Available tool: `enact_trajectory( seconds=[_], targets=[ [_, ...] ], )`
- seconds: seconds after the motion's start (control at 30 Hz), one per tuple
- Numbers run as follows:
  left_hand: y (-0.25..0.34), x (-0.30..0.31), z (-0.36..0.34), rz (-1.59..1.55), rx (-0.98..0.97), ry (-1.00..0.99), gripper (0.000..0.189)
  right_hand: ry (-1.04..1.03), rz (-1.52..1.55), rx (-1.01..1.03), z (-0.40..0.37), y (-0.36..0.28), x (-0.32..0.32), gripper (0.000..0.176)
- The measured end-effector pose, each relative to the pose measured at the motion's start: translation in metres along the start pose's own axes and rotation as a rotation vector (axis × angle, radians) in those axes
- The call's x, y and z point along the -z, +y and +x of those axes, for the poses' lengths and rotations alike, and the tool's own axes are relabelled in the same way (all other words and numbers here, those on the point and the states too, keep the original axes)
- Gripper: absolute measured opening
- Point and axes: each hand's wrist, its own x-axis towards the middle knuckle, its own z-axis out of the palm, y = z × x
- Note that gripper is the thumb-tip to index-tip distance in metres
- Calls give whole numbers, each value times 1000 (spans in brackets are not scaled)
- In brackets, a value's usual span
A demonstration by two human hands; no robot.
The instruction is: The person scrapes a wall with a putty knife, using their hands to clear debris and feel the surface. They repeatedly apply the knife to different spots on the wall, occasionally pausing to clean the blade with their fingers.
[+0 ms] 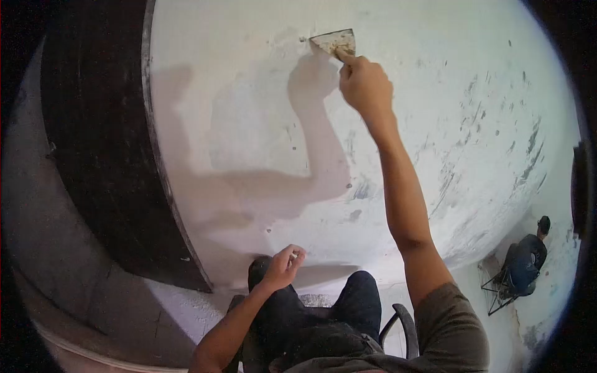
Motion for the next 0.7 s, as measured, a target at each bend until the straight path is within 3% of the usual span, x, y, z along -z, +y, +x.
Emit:
enact_trajectory(
  seconds=[0.2,0.3,0.5,0.6,0.7],
  targets=[
    [-5,-4,1,-36,-113,52,23,-19,-3,27,2,-7,0,21],
    [-4,-4,-3,31,35,-21,23,-51,-13,-17,-3,-5,6,20],
    [-11,-7,4,-31,-127,84,22,-57,-31,-32,2,1,10,24],
    [-4,0,-2,33,79,-61,24,-53,53,41,-4,14,5,31],
    [-1,-5,-2,-6,-2,18,28,-95,96,49,-11,19,2,34]
  ],
)
